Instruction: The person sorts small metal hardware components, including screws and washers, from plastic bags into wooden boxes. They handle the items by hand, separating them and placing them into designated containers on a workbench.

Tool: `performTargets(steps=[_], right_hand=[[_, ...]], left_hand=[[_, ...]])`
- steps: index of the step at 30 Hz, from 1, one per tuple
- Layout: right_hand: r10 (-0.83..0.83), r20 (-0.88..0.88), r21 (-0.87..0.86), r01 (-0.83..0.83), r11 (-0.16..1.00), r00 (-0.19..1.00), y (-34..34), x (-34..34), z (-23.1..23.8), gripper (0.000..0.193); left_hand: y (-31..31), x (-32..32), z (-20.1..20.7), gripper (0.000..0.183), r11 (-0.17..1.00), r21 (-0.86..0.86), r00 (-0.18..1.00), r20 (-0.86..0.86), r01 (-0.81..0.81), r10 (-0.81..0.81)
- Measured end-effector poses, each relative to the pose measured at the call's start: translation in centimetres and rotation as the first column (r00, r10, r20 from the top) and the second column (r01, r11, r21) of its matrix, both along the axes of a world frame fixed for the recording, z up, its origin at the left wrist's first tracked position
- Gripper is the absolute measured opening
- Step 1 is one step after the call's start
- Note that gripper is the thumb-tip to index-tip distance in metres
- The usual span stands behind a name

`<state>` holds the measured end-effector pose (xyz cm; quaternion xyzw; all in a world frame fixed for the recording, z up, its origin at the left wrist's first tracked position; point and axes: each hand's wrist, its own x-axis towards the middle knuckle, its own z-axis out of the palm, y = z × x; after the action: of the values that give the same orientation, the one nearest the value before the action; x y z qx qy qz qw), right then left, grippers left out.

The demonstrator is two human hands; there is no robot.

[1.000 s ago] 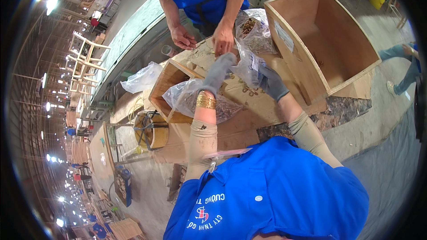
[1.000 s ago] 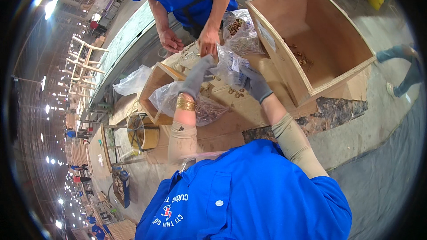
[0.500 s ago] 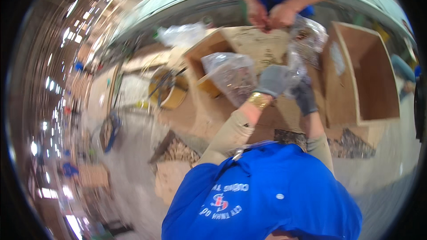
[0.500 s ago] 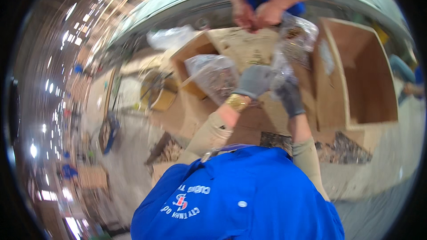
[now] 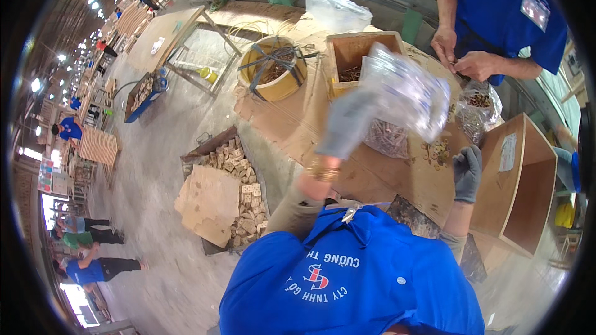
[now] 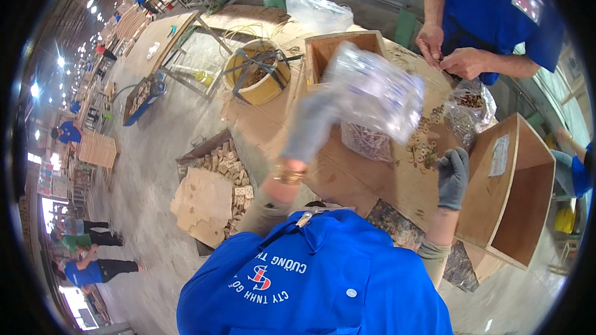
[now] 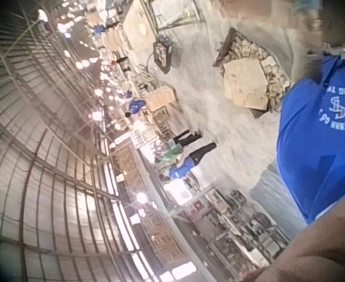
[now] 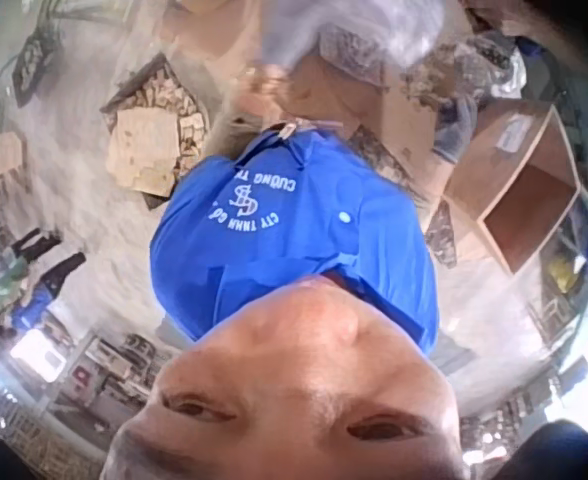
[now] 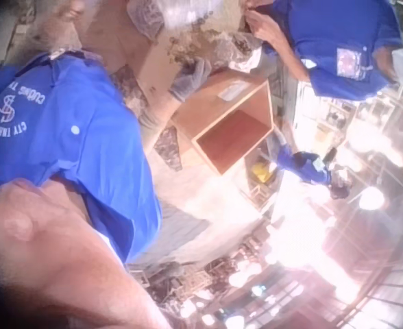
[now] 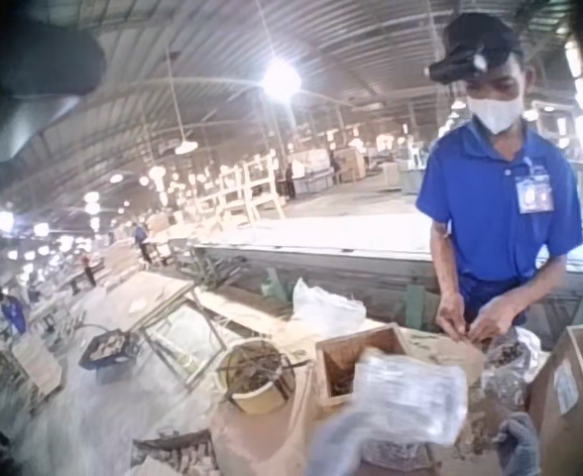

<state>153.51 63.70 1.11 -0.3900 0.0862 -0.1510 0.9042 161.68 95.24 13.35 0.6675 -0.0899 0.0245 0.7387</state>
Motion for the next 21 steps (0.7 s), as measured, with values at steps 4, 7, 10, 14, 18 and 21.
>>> performTargets(steps=[4, 7, 10, 14, 18, 21], right_hand=[[-0.052, -0.219, -0.171, 0.015, 0.985, 0.974, 1.2, -1.3, 0.4, 0.014], [-0.090, -0.348, -0.281, -0.012, 0.960, 0.933, 3.0, -1.9, -1.1, 0.013], [-0.113, -0.397, -0.336, -0.029, 0.941, 0.911, 5.8, -2.2, -1.4, 0.013], [-0.088, -0.412, -0.490, -0.139, 0.860, 0.907, 9.8, -1.6, 1.2, 0.016], [-0.182, -0.340, -0.630, -0.080, 0.772, 0.923, 12.1, -1.0, 4.9, 0.015], [-0.088, -0.242, -0.760, -0.133, 0.636, 0.966, 13.5, 2.1, 9.9, 0.013]], left_hand=[[14.0, 2.7, 1.0, 0.012, 0.803, 0.019, 0.795, 0.153, -0.596, 0.587], [21.0, 7.4, -0.6, 0.017, 0.450, 0.093, 0.410, 0.603, -0.888, 0.684], [22.8, 12.2, -2.9, 0.019, 0.267, 0.173, 0.265, 0.893, -0.948, 0.364], [25.1, 15.8, -10.7, 0.035, 0.265, 0.901, 0.939, 0.331, -0.344, 0.094], [20.5, 17.9, -8.4, 0.063, 0.091, 0.982, 0.986, 0.163, -0.166, 0.042], [22.2, 18.2, -7.9, 0.071, -0.120, 0.900, 0.902, 0.428, -0.420, 0.052]])
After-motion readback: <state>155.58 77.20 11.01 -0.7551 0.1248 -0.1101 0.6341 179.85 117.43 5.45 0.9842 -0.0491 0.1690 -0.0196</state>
